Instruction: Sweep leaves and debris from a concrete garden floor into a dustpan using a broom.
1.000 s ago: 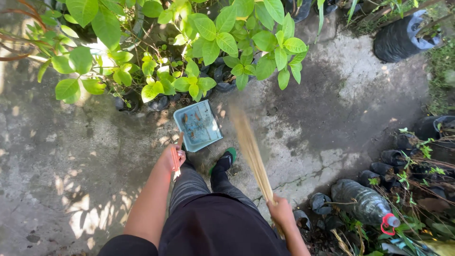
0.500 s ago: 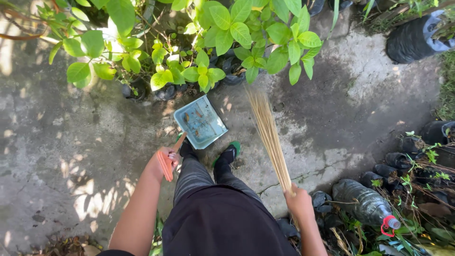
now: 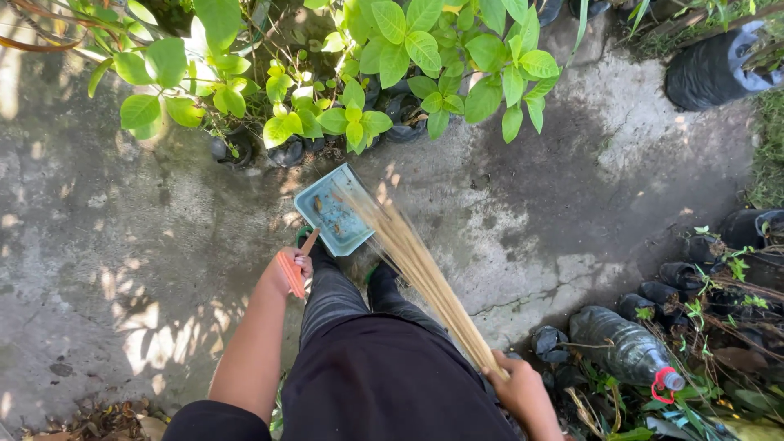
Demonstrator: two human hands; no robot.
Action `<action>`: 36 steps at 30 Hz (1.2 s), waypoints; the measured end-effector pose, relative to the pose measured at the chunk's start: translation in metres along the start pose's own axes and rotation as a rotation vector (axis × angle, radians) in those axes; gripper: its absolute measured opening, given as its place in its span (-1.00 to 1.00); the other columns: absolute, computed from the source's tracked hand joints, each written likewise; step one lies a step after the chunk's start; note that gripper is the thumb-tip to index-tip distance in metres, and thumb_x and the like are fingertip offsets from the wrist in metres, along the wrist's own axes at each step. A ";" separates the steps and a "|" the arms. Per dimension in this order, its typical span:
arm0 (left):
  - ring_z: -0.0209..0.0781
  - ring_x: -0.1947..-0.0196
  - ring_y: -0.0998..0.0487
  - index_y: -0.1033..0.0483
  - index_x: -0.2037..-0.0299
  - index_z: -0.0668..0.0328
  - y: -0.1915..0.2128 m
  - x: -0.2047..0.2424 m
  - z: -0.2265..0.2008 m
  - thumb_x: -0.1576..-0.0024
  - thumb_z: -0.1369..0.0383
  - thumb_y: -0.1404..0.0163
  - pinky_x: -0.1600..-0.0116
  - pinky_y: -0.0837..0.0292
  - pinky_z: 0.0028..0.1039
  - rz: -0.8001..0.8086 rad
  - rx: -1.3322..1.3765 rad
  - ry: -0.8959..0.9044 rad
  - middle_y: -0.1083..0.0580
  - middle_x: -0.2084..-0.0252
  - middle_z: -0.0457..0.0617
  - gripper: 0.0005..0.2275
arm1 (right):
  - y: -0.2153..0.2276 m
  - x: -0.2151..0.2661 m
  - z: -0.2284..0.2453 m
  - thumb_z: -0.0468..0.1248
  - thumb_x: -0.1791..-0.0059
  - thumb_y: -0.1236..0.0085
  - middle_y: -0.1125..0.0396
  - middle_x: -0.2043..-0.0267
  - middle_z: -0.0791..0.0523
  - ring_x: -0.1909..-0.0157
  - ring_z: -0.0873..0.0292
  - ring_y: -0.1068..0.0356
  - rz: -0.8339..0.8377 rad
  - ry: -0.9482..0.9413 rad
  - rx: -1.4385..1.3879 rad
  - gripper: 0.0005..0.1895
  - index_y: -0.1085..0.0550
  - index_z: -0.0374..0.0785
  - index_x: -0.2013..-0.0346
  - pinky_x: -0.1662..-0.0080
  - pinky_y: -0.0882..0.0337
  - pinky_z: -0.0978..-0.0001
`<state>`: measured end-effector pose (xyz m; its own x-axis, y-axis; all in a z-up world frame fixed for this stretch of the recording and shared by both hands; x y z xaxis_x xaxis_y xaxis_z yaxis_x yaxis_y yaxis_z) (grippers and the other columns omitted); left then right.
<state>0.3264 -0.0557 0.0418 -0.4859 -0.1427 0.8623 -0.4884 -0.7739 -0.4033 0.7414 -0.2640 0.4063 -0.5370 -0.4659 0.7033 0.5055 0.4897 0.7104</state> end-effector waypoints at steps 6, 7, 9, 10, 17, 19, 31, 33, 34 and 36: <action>-0.49 0.73 -0.19 -0.10 0.40 0.10 0.014 0.023 -0.012 -0.23 0.40 0.17 0.66 -0.12 -0.71 -0.148 -0.109 0.202 -0.17 0.63 -0.23 -0.82 | -0.005 -0.039 -0.024 -0.01 0.09 -0.26 -0.53 0.13 -0.16 0.05 -0.14 -0.58 -0.131 -0.069 -0.097 -0.49 -0.56 -0.19 -0.08 -0.03 -0.54 0.09; -0.49 0.73 -0.19 -0.10 0.40 0.10 0.012 0.024 -0.010 -0.23 0.40 0.17 0.66 -0.12 -0.71 -0.151 -0.105 0.198 -0.17 0.63 -0.23 -0.82 | -0.010 -0.056 -0.022 -0.01 0.09 -0.26 -0.53 0.13 -0.16 0.05 -0.14 -0.58 -0.126 -0.065 -0.095 -0.49 -0.56 -0.19 -0.08 -0.03 -0.54 0.09; -0.43 0.73 -0.18 -0.12 0.39 0.14 0.005 0.023 -0.007 -0.21 0.43 0.18 0.65 -0.14 -0.64 -0.106 -0.315 0.055 -0.15 0.64 -0.22 -0.85 | -0.015 -0.088 -0.016 -0.01 0.10 -0.27 -0.49 0.27 -0.23 0.14 -0.23 -0.49 -0.229 0.058 0.016 -0.47 -0.56 -0.18 -0.10 0.07 -0.50 0.00; -0.43 0.73 -0.18 -0.12 0.39 0.14 0.010 0.012 -0.005 -0.21 0.43 0.18 0.65 -0.14 -0.64 -0.107 -0.312 0.052 -0.15 0.64 -0.22 -0.85 | -0.021 -0.099 -0.022 -0.01 0.10 -0.27 -0.49 0.27 -0.23 0.14 -0.23 -0.49 -0.227 0.061 0.018 -0.47 -0.56 -0.18 -0.10 0.07 -0.50 0.00; -0.43 0.70 -0.22 -0.13 0.24 0.26 0.004 -0.016 0.006 -0.17 0.54 0.17 0.62 -0.19 -0.69 -0.017 -0.093 -0.004 -0.17 0.60 -0.19 -0.90 | -0.003 -0.043 0.000 -0.05 0.07 -0.22 -0.56 0.40 -0.13 0.40 -0.02 -0.60 0.126 0.023 -0.018 -0.49 -0.53 -0.07 -0.17 0.17 -0.58 0.16; -0.42 0.70 -0.22 -0.13 0.24 0.25 0.007 -0.011 0.004 -0.17 0.53 0.16 0.62 -0.20 -0.69 0.000 -0.100 -0.031 -0.18 0.60 -0.19 -0.89 | 0.011 -0.021 -0.006 -0.03 0.05 -0.24 -0.55 0.37 -0.13 0.39 0.04 -0.57 0.153 0.048 0.056 -0.47 -0.50 0.01 -0.21 0.17 -0.54 0.22; -0.48 0.72 -0.17 -0.10 0.36 0.13 0.035 0.032 -0.005 -0.23 0.44 0.18 0.62 -0.13 -0.65 -0.101 -0.121 0.114 -0.16 0.61 -0.26 -0.84 | -0.004 -0.073 -0.042 -0.07 0.05 -0.23 -0.47 -0.02 -0.15 -0.02 -0.21 -0.50 -0.172 0.123 -0.009 -0.47 -0.49 -0.18 -0.17 -0.07 -0.48 0.04; -0.48 0.71 -0.19 -0.14 0.30 0.21 0.032 0.021 -0.005 -0.23 0.48 0.16 0.63 -0.15 -0.70 -0.080 -0.038 0.103 -0.18 0.59 -0.22 -0.88 | -0.012 -0.089 -0.025 -0.09 0.04 -0.20 -0.48 0.06 -0.20 -0.04 -0.24 -0.47 -0.158 0.058 0.090 -0.46 -0.47 -0.14 -0.22 -0.11 -0.46 -0.02; -0.48 0.71 -0.19 -0.14 0.30 0.21 0.033 0.013 -0.003 -0.23 0.48 0.16 0.63 -0.15 -0.70 -0.077 -0.035 0.100 -0.18 0.59 -0.22 -0.88 | -0.017 -0.095 -0.025 -0.09 0.04 -0.20 -0.48 0.06 -0.20 -0.04 -0.24 -0.47 -0.160 0.062 0.091 -0.46 -0.47 -0.14 -0.22 -0.11 -0.46 -0.02; -0.45 0.70 -0.22 -0.17 0.23 0.29 0.032 -0.001 -0.003 -0.20 0.54 0.17 0.62 -0.17 -0.72 -0.020 -0.002 0.025 -0.19 0.58 -0.18 -0.93 | -0.031 -0.104 -0.021 -0.09 0.05 -0.22 -0.48 0.06 -0.17 -0.02 -0.21 -0.50 -0.113 0.102 0.171 -0.48 -0.49 -0.12 -0.19 -0.10 -0.48 0.00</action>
<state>0.3091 -0.0786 0.0269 -0.4936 -0.1115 0.8625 -0.4998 -0.7753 -0.3862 0.7959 -0.2461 0.3117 -0.5084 -0.5923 0.6251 0.3200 0.5439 0.7757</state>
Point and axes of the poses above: each hand's wrist, its own x-axis away from the middle knuckle, its own y-axis out of the back of the hand, z = x × y, the point moved 2 cm from there along -x, towards the middle knuckle
